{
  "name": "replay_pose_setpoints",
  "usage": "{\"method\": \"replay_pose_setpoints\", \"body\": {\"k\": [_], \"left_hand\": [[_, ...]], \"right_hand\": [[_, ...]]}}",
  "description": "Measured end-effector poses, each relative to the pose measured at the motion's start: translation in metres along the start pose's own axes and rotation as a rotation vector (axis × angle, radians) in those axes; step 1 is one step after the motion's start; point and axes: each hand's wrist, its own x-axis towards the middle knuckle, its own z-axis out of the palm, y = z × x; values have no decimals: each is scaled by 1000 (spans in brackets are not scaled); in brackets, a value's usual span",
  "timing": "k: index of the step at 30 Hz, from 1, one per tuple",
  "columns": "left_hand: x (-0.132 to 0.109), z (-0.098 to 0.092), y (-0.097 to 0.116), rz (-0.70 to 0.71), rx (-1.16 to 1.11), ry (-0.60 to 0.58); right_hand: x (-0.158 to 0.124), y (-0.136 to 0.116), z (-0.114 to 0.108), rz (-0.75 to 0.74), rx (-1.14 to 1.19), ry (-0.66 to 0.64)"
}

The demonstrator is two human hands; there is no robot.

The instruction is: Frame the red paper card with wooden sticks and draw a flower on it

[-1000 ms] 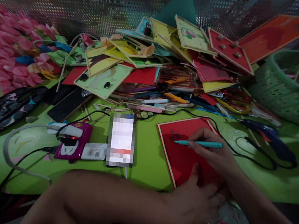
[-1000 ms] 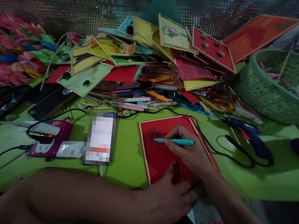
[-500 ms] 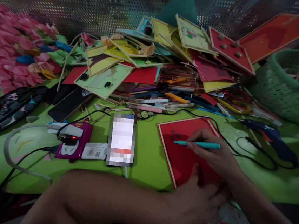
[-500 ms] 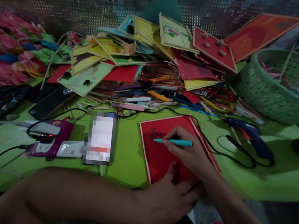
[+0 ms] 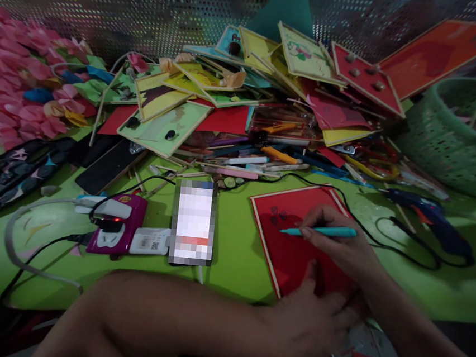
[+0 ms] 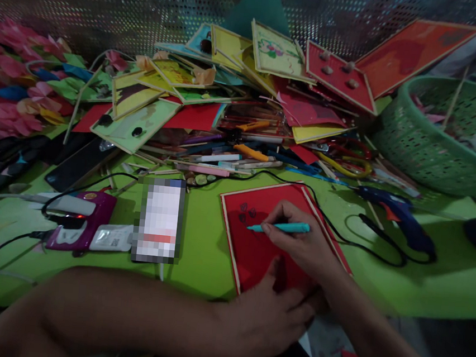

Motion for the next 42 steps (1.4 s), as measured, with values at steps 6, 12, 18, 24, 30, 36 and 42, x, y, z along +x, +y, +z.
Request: {"method": "replay_pose_setpoints", "body": {"k": [6,12,18,24,30,36,42], "left_hand": [[1,-2,-1,29,22,-52],[1,2,2,-23,-15,17],[2,3,2,-14,-4,-10],[3,8,4,-18,-28,13],[2,11,6,-41,-52,55],[2,7,4,-37,-43,54],[1,2,2,-20,-28,25]], "right_hand": [[-1,4,-2,9,15,-14],[-2,11,-5,51,49,-17],[-2,5,-3,51,108,-12],[-1,2,-3,45,152,-10],[-3,7,-5,61,205,-19],[-3,13,-7,45,261,-8],[-1,18,-6,18,234,153]]}}
